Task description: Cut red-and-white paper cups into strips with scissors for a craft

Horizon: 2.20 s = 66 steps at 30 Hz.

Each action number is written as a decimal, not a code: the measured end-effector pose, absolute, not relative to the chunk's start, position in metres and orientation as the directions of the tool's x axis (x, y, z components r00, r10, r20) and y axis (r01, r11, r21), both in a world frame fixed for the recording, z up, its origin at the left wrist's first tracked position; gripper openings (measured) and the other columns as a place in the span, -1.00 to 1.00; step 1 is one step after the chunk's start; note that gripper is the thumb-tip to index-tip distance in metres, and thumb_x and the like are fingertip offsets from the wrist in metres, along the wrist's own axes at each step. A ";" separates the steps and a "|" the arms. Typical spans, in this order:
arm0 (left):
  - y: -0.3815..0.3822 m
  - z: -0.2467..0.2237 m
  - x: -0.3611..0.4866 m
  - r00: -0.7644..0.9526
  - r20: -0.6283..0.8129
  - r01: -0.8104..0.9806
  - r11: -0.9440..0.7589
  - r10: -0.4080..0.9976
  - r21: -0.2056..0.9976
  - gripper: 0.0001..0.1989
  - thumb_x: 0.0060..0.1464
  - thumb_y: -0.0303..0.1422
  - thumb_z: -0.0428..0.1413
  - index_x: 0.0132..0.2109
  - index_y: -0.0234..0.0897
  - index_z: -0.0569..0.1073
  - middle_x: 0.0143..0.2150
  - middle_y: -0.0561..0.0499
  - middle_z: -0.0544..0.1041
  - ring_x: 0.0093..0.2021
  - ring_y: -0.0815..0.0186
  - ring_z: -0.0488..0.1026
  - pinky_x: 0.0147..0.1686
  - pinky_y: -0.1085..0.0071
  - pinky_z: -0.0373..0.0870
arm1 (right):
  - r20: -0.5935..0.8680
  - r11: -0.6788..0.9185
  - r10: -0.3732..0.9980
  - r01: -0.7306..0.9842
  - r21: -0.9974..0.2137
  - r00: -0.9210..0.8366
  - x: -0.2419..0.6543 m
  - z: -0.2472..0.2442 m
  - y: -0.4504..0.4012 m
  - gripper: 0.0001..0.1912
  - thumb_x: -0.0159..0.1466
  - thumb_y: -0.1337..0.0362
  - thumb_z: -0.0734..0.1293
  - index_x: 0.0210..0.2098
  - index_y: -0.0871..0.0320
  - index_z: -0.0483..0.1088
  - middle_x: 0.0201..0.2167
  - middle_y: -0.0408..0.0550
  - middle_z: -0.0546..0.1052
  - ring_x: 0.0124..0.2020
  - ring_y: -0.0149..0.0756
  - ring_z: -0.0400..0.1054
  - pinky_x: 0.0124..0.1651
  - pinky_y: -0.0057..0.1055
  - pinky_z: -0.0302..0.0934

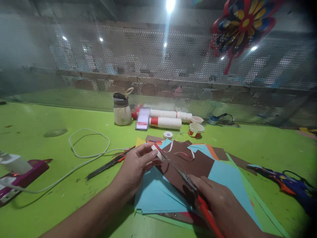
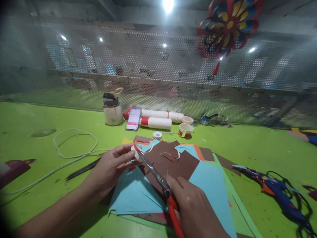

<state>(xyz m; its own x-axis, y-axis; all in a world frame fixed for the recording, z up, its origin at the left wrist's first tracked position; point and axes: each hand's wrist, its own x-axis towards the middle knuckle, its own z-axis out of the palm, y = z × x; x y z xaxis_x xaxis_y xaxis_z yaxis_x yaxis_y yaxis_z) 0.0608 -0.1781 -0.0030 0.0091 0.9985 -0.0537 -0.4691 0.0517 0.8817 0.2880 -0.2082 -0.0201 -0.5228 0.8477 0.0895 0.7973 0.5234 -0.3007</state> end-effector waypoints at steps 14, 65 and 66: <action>-0.180 -0.006 0.065 -0.035 -0.052 -0.422 0.032 0.998 0.906 -0.72 -0.11 -0.37 0.30 -0.17 -0.30 0.53 -0.15 -0.11 0.54 -0.28 0.29 0.47 -0.12 0.26 0.39 | 0.019 0.491 0.858 0.808 -0.327 -0.514 0.286 -0.021 -0.207 -0.54 0.21 0.47 0.13 0.09 0.21 0.29 -0.20 0.08 0.47 -0.20 -0.10 0.36 -0.17 -0.16 0.26; -0.181 -0.009 0.066 -0.007 -0.079 -0.538 0.063 0.997 0.841 -0.68 -0.01 -0.39 0.25 -0.07 -0.36 0.46 -0.23 -0.13 0.56 -0.24 0.23 0.51 -0.09 0.20 0.45 | 0.222 0.553 0.833 0.774 -0.310 -0.506 0.289 -0.018 -0.209 -0.65 0.18 0.40 0.22 -0.05 0.11 0.42 -0.35 -0.02 0.53 -0.35 -0.21 0.42 -0.31 -0.35 0.31; -0.181 -0.009 0.067 -0.005 -0.082 -0.537 0.066 0.997 0.841 -0.68 -0.01 -0.38 0.25 -0.08 -0.36 0.46 -0.22 -0.14 0.57 -0.24 0.24 0.51 -0.09 0.21 0.45 | 0.211 0.550 0.835 0.776 -0.308 -0.508 0.289 -0.018 -0.210 -0.67 0.18 0.40 0.23 -0.08 0.11 0.43 -0.36 -0.02 0.53 -0.36 -0.21 0.42 -0.31 -0.35 0.31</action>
<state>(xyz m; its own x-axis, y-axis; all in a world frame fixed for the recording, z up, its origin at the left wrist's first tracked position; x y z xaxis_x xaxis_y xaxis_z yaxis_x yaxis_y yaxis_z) 0.0669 -0.1812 -0.0086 -0.0053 0.9966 -0.0821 -0.5370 0.0664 0.8409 0.2888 -0.2098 -0.0177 -0.5079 0.8352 0.2106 0.7764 0.5498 -0.3081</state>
